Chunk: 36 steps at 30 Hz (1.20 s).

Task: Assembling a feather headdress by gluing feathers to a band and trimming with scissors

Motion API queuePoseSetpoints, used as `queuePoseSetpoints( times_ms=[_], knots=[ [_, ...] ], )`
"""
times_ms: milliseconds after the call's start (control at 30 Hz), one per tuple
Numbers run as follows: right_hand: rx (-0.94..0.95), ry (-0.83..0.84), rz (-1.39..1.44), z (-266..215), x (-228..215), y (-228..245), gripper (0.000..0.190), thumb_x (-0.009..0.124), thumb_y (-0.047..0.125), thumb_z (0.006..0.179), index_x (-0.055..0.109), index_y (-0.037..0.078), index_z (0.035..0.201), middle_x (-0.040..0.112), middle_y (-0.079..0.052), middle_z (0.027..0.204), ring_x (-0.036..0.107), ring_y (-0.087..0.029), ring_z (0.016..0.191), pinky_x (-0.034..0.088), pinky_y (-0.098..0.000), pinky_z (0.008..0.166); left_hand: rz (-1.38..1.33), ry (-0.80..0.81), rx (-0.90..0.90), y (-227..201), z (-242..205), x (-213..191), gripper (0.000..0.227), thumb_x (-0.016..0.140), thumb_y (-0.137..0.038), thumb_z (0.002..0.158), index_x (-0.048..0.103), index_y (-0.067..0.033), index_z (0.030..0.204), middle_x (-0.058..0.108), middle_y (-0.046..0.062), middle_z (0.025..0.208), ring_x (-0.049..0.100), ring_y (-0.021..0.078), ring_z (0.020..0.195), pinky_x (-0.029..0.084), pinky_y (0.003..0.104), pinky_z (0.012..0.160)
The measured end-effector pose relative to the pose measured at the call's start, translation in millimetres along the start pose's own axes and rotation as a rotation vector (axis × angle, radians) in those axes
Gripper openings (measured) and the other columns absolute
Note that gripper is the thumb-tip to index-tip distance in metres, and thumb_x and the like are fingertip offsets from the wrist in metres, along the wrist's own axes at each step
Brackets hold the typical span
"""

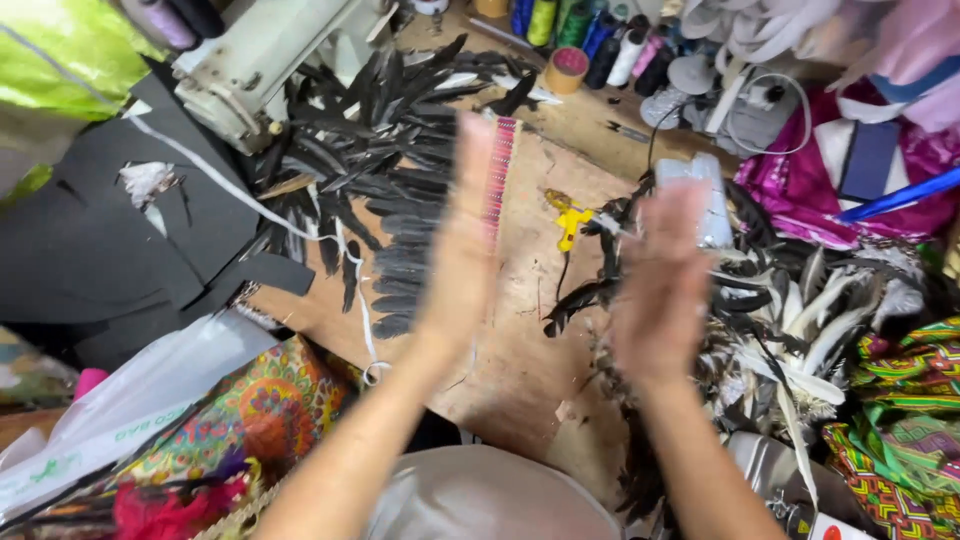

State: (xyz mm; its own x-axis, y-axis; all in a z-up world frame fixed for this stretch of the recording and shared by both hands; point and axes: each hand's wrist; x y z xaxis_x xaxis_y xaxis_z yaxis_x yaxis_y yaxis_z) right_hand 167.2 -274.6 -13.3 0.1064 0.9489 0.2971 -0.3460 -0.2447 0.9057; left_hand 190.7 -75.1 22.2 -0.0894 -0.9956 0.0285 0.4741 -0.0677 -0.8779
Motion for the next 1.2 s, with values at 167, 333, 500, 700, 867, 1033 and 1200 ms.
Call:
queuePoseSetpoints(
  times_ms=[167,333,500,700,867,1033,1200],
  knots=[
    [-0.177,-0.124,-0.097,18,-82,8,0.068,0.034,0.085,0.126,0.026,0.051,0.185,0.008,-0.001,0.196,0.016,-0.039,0.185,0.018,-0.0561,0.143,0.037,-0.255,-0.043,11,9,-89,0.077,0.001,-0.068,0.123,0.008,-0.0271,0.188,-0.004,0.004,0.195,-0.011,0.0404,0.181,-0.004,0.077,0.143],
    [0.016,-0.058,-0.169,-6,44,16,0.102,0.028,0.091,0.108,0.002,0.024,0.180,0.000,-0.018,0.192,0.004,-0.044,0.177,0.002,-0.0569,0.143,0.012,-0.087,-0.084,16,-26,50,0.055,0.029,-0.005,0.124,0.019,0.0033,0.178,0.016,0.019,0.189,0.012,0.0308,0.176,0.008,0.042,0.149],
    [-0.010,0.155,-0.203,-14,51,11,0.093,0.026,0.076,0.114,-0.005,0.016,0.179,-0.004,-0.024,0.188,-0.004,-0.053,0.171,-0.006,-0.0713,0.136,-0.205,0.078,-0.128,24,-28,31,0.075,0.022,-0.055,0.122,0.020,-0.0066,0.179,0.008,0.016,0.188,0.001,0.0409,0.174,0.001,0.065,0.142],
    [-0.101,0.069,-0.097,18,38,20,0.094,0.032,0.073,0.117,-0.004,0.016,0.182,-0.008,-0.020,0.191,-0.007,-0.052,0.176,-0.005,-0.0718,0.141,-0.105,-0.227,-0.101,11,19,-24,0.079,0.000,-0.067,0.120,0.016,-0.0265,0.186,0.005,0.003,0.194,-0.003,0.0392,0.180,0.002,0.073,0.142],
    [0.063,0.192,-0.231,-24,87,34,0.096,0.030,0.072,0.113,-0.004,0.011,0.179,-0.010,-0.020,0.189,-0.011,-0.048,0.173,-0.011,-0.0682,0.136,0.119,-0.051,-0.237,66,-32,44,0.058,0.031,-0.049,0.113,0.043,-0.0288,0.166,0.039,0.002,0.165,0.032,0.0339,0.156,0.029,0.060,0.125],
    [0.666,0.289,-0.572,-55,2,-30,0.089,0.035,0.072,0.111,0.022,0.015,0.179,0.020,-0.019,0.183,0.013,-0.043,0.168,0.006,-0.0655,0.134,0.430,0.180,-0.454,149,-66,-3,0.036,0.071,-0.027,0.105,0.078,-0.0321,0.140,0.083,0.001,0.128,0.076,0.0265,0.124,0.064,0.044,0.103],
    [0.982,0.805,-1.012,-207,-149,-101,0.048,0.049,0.014,0.099,0.070,0.021,0.141,0.075,-0.004,0.148,0.072,-0.022,0.131,0.053,-0.0383,0.110,0.365,0.128,-0.550,227,-120,-35,0.025,0.070,0.001,0.095,0.084,-0.0176,0.104,0.087,-0.003,0.105,0.081,0.0140,0.100,0.058,0.026,0.099]
  ],
)
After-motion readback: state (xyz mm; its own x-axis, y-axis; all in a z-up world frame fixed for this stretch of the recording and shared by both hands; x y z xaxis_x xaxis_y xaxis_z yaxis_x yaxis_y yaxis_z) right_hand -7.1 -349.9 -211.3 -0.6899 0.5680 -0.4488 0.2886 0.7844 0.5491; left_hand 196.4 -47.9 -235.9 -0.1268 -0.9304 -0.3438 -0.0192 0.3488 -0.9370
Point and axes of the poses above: each hand's wrist, its own z-axis towards the middle knuckle, its own x-axis out of the palm, y = z × x
